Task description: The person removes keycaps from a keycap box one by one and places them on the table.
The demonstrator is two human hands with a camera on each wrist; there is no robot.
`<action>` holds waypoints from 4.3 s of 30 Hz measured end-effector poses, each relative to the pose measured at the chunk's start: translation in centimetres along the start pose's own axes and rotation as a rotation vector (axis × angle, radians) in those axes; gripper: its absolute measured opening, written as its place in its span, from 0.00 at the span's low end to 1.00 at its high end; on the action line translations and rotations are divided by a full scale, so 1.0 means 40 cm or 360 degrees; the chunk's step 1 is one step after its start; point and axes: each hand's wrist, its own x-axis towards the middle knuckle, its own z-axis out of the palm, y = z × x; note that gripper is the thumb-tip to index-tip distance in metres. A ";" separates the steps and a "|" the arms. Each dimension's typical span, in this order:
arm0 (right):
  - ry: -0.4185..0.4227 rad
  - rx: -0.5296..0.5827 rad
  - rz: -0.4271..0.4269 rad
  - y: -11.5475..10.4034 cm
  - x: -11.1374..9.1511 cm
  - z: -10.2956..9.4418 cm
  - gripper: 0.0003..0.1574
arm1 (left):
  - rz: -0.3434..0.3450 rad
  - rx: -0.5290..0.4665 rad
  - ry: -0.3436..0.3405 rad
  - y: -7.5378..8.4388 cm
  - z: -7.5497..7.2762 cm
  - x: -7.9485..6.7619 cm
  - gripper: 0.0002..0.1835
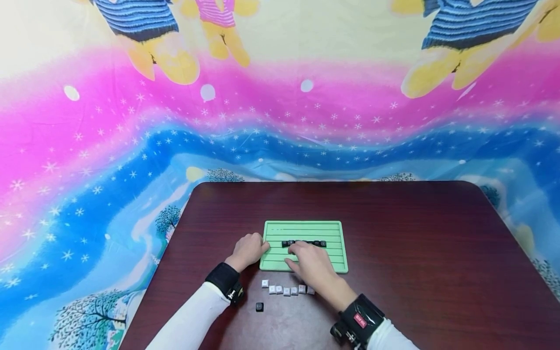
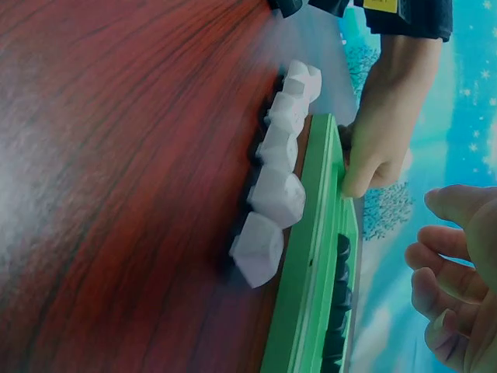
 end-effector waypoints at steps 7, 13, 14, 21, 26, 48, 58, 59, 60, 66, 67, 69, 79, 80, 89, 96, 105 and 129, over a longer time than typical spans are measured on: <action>-0.0034 -0.0018 0.0074 0.020 0.004 -0.004 0.13 | 0.0006 -0.0043 -0.0018 0.000 -0.003 0.002 0.24; -0.0022 -0.0036 0.0102 0.034 0.010 -0.010 0.14 | 0.0007 0.0005 0.0001 -0.001 0.001 0.004 0.23; -0.0023 -0.0039 0.0111 0.036 0.010 -0.011 0.14 | 0.0004 0.0009 0.0003 -0.001 0.001 0.005 0.23; -0.0031 -0.0052 0.0136 0.054 0.007 -0.012 0.14 | -0.0007 0.0021 0.0025 0.000 0.003 0.003 0.21; -0.0023 -0.0037 0.0157 0.066 0.008 -0.012 0.13 | 0.0008 0.0011 0.0019 -0.001 0.002 0.001 0.22; -0.0044 -0.0048 0.0252 0.121 0.012 -0.025 0.15 | 0.0021 -0.0037 0.0005 -0.003 0.002 0.000 0.24; -0.0087 -0.0050 0.0307 0.145 0.016 -0.027 0.16 | 0.0020 -0.0015 0.0003 -0.007 0.006 0.004 0.24; -0.0092 -0.0048 0.0317 0.148 0.017 -0.027 0.16 | 0.0018 -0.0016 0.0002 -0.007 0.006 0.005 0.24; -0.0096 -0.0046 0.0328 0.150 0.018 -0.026 0.16 | 0.0013 -0.0012 0.0002 -0.007 0.006 0.005 0.24; -0.0127 -0.0058 0.0366 0.166 0.018 -0.024 0.16 | 0.0006 -0.0007 0.0006 -0.005 0.005 0.006 0.24; -0.0131 -0.0060 0.0366 0.168 0.018 -0.023 0.16 | 0.0011 -0.0010 0.0009 -0.005 0.005 0.005 0.24; -0.0138 -0.0064 0.0364 0.172 0.017 -0.022 0.16 | 0.0019 -0.0017 0.0015 -0.005 0.005 0.004 0.24; -0.0171 -0.0088 0.0347 0.183 0.015 -0.019 0.18 | 0.0011 -0.0016 0.0012 -0.005 0.004 0.003 0.23; -0.0173 -0.0087 0.0346 0.184 0.015 -0.020 0.18 | 0.0008 -0.0016 0.0013 -0.005 0.004 0.004 0.23; -0.0195 -0.0086 0.0343 0.187 0.013 -0.022 0.19 | -0.0002 -0.0009 0.0006 -0.005 0.004 0.004 0.23; -0.0205 -0.0086 0.0362 0.192 0.013 -0.016 0.19 | -0.0004 -0.0001 -0.0010 -0.005 0.006 0.006 0.23; -0.0255 -0.0101 0.0393 0.207 0.010 -0.010 0.16 | -0.0014 0.0006 -0.0024 -0.008 0.011 0.008 0.23; -0.0181 -0.0082 0.0349 0.198 0.015 -0.025 0.14 | -0.0020 0.0009 -0.0014 -0.008 0.006 0.009 0.23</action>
